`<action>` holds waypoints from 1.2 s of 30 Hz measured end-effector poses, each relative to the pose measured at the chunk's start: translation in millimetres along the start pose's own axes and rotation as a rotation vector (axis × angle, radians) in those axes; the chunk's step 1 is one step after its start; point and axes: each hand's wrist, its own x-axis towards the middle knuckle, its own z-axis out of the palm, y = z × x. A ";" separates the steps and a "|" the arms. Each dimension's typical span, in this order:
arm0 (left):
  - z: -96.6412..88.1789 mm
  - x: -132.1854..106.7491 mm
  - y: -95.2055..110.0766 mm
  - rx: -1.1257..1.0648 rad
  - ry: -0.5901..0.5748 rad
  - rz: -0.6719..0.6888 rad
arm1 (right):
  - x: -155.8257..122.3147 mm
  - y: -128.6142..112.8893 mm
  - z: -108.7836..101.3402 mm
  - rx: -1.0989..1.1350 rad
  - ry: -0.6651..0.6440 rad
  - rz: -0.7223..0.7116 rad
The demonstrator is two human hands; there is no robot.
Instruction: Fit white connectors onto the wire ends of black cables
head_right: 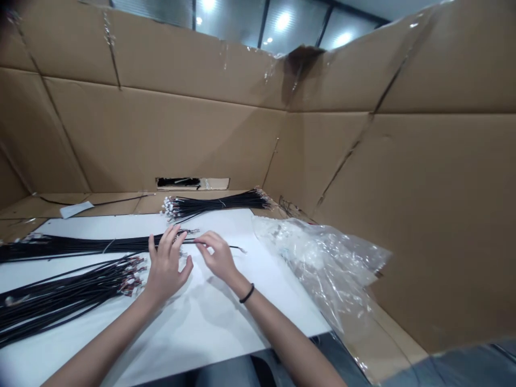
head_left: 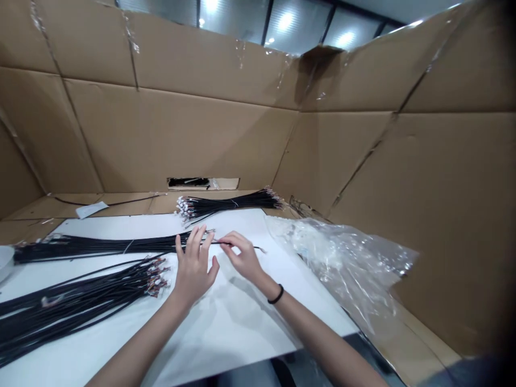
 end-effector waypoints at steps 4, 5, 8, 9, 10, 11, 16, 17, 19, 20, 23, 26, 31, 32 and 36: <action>2.3 -3.0 2.8 -0.040 -0.056 0.050 | -12.2 2.6 25.2 0.051 -0.078 0.018; 2.8 -3.4 2.5 -0.049 -0.076 0.057 | -13.8 4.4 29.4 0.053 -0.094 0.026; 5.8 -4.6 0.0 -0.076 -0.131 0.051 | -16.7 9.0 35.5 0.028 -0.129 0.046; 7.6 -5.5 -1.0 -0.085 -0.146 0.042 | -17.7 9.7 34.7 0.012 -0.133 0.050; 9.8 -6.6 -2.1 -0.093 -0.162 0.030 | -19.0 9.7 32.1 -0.005 -0.134 0.052; 12.4 -8.0 -3.0 -0.099 -0.177 0.017 | -20.7 8.8 27.1 -0.024 -0.133 0.055; 24.7 -15.7 -5.6 -0.124 -0.272 0.002 | -37.2 -11.0 -41.4 -0.156 -0.050 0.095; 26.3 -16.8 -5.7 -0.128 -0.290 0.010 | -42.5 -18.2 -62.9 -0.194 -0.012 0.109; 28.3 -18.4 -5.8 -0.131 -0.316 0.027 | -55.5 -33.7 -109.3 -0.282 0.095 0.140; 28.9 -18.9 -5.8 -0.131 -0.322 0.033 | -63.3 -41.0 -132.6 -0.326 0.158 0.157; 30.1 -20.2 -5.7 -0.128 -0.326 0.047 | -91.5 -53.4 -194.7 -0.596 0.482 0.290; 30.7 -20.9 -5.3 -0.122 -0.319 0.055 | -123.0 -45.0 -238.8 -0.727 0.723 0.491; 30.1 -20.6 -2.9 -0.111 -0.311 0.061 | -165.6 -6.7 -272.5 -0.682 0.684 0.761; 29.9 -20.5 -2.3 -0.109 -0.311 0.061 | -170.8 0.5 -274.5 -0.669 0.655 0.786; 30.0 -21.2 -1.9 -0.112 -0.326 0.064 | -176.9 24.1 -274.0 -0.606 0.528 0.823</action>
